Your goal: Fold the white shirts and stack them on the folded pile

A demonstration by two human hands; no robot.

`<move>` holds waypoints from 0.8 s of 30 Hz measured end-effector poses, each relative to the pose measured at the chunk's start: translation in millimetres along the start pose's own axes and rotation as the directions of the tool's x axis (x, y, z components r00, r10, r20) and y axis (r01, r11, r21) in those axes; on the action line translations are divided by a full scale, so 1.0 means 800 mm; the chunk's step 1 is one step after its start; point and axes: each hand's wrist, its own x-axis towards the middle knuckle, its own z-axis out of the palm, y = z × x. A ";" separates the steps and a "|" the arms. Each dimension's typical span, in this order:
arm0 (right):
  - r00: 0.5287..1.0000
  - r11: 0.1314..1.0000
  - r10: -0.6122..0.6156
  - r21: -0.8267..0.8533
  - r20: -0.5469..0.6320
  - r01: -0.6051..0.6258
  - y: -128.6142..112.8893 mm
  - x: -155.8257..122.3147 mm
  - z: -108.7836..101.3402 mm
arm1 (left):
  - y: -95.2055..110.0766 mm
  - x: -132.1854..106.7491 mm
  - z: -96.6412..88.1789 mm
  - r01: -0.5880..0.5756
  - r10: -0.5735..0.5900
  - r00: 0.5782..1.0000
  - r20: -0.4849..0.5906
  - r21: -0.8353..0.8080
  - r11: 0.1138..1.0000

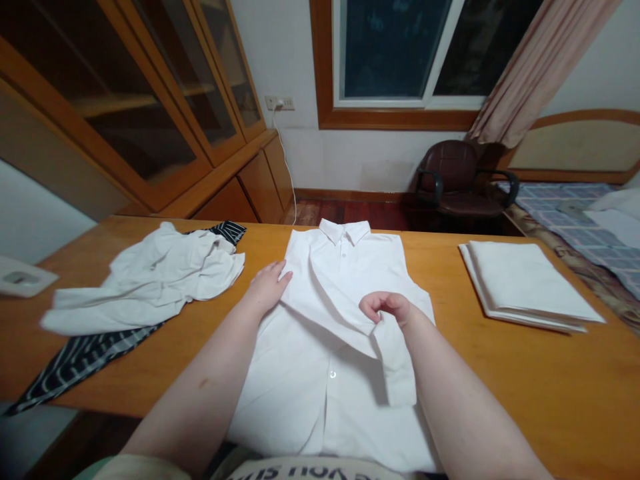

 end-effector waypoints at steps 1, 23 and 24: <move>1.000 1.000 -0.004 0.004 -0.006 0.004 0.002 0.001 0.003 | 0.000 0.000 0.000 -0.005 0.005 1.000 -0.004 0.000 1.000; 0.981 0.996 0.080 -0.034 -0.178 -0.087 0.000 0.020 0.022 | 0.003 -0.017 0.004 -0.394 0.457 0.811 0.365 -0.236 0.888; 0.975 0.994 0.084 -0.054 -0.206 -0.097 0.000 0.022 0.022 | 0.003 -0.017 0.002 -0.391 0.464 0.818 0.340 -0.264 0.882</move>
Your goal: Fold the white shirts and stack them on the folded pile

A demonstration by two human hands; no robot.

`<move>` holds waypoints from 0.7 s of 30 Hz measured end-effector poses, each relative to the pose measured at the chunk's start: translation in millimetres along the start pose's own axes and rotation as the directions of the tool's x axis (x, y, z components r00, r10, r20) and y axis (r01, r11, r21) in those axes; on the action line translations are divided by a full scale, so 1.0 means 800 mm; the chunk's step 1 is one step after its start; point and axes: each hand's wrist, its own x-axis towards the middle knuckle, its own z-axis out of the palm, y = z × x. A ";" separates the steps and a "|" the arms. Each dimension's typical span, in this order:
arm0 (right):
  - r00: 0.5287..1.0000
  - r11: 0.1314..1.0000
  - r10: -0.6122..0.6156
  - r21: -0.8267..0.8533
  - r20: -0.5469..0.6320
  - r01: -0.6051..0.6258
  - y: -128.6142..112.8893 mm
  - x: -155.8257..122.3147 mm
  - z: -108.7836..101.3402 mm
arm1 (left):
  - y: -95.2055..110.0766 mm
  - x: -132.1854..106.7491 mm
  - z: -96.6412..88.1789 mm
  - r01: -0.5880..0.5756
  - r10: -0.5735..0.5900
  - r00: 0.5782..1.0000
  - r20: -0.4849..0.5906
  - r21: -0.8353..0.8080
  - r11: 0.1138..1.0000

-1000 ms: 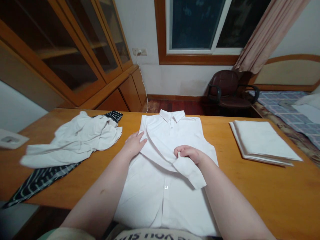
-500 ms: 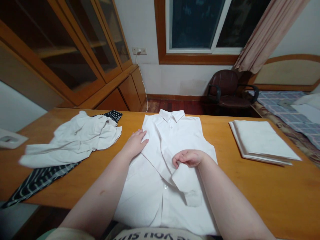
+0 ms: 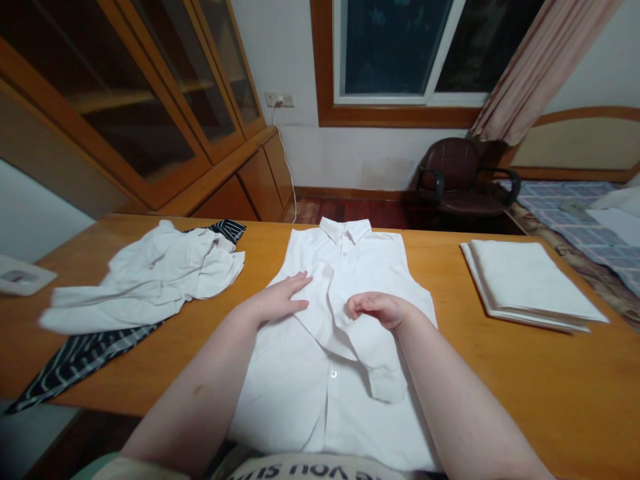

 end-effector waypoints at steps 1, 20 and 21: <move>0.999 1.000 0.014 -0.015 -0.029 -0.014 0.001 0.001 0.000 | 0.001 0.000 -0.001 0.002 -0.002 0.999 -0.043 -0.015 1.000; 0.878 0.963 -0.252 -0.011 -0.407 0.271 0.000 0.015 -0.009 | -0.001 0.028 0.015 0.200 -0.149 0.949 -0.279 0.164 0.966; 0.823 0.953 -0.292 -0.080 -0.487 0.291 0.001 0.022 -0.005 | -0.002 0.028 0.016 0.215 -0.163 0.950 -0.267 0.177 0.961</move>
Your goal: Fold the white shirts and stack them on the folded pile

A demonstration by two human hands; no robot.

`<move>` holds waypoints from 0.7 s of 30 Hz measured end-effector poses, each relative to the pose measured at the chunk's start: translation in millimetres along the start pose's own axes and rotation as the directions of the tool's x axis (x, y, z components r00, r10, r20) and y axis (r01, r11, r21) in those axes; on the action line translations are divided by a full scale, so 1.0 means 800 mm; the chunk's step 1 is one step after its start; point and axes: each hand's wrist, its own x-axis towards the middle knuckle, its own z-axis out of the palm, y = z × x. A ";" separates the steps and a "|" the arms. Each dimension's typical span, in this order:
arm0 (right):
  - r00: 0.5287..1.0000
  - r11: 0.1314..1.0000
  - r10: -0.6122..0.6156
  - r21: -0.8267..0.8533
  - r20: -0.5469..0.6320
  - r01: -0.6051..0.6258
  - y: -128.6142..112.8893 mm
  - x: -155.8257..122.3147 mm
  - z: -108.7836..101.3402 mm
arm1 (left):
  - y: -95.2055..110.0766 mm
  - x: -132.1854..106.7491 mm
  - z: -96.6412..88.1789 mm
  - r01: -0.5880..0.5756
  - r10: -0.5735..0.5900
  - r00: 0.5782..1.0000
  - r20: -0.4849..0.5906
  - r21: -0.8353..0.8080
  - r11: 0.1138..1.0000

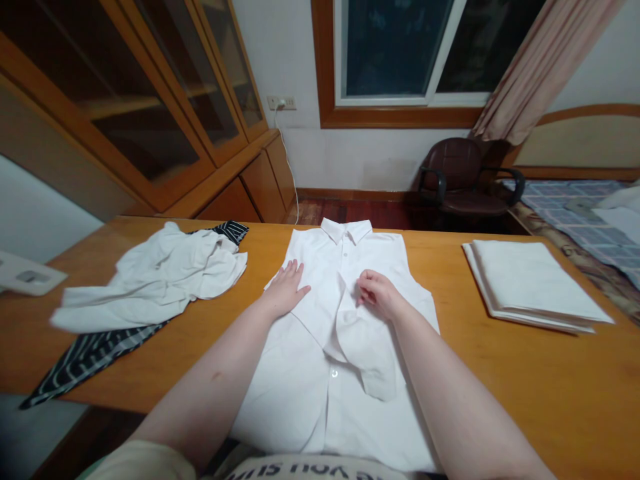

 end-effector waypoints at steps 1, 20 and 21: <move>0.997 0.998 -0.040 -0.048 -0.070 0.037 0.003 0.003 0.005 | 0.001 -0.001 0.001 0.009 -0.009 1.000 -0.002 0.008 1.000; 0.997 0.999 -0.036 0.027 -0.075 0.038 0.013 0.006 0.003 | 0.001 0.112 0.009 0.211 -0.189 0.966 -0.174 0.115 0.971; 0.997 0.999 -0.034 0.023 -0.073 0.036 0.013 0.006 0.003 | 0.000 0.114 0.008 0.215 -0.196 0.967 -0.160 0.110 0.970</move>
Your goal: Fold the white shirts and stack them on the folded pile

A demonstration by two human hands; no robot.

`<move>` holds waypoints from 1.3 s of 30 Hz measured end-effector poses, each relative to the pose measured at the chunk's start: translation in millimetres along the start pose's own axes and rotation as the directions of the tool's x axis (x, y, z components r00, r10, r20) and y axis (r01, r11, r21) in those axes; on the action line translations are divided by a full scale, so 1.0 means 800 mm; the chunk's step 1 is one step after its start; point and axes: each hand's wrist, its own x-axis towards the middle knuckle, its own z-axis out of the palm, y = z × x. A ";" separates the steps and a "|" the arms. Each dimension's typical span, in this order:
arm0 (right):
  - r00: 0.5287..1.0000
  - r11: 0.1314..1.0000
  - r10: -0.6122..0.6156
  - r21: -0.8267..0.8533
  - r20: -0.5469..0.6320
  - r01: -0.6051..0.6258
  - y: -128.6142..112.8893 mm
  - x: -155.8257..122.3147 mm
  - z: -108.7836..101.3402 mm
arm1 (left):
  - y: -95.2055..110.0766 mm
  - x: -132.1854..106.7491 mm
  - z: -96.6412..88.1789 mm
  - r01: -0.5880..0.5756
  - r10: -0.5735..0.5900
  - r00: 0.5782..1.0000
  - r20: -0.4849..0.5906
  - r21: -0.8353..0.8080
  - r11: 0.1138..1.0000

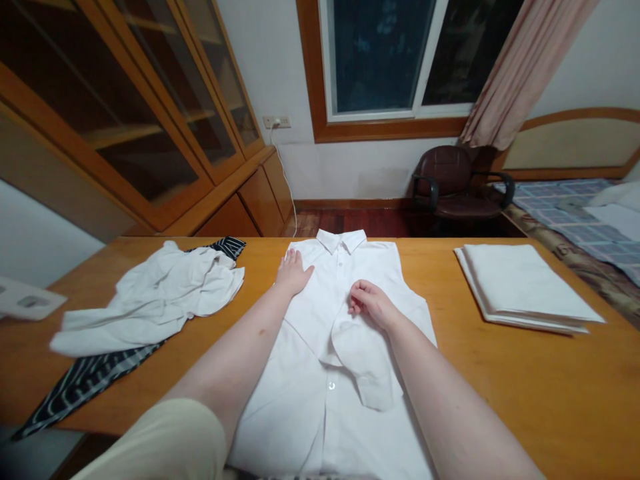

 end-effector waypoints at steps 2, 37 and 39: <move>1.000 1.000 0.004 -0.007 0.002 -0.004 0.000 0.001 0.000 | -0.001 0.004 -0.003 0.011 -0.010 1.000 0.021 -0.016 1.000; 0.992 0.340 0.018 -0.934 0.127 0.113 -0.067 -0.098 0.086 | -0.019 0.046 -0.002 0.059 -0.058 0.998 0.037 -0.017 0.998; 0.998 0.147 -0.027 -0.988 0.051 0.055 -0.055 -0.110 0.106 | -0.019 0.045 -0.003 0.062 -0.062 0.997 0.042 -0.017 0.998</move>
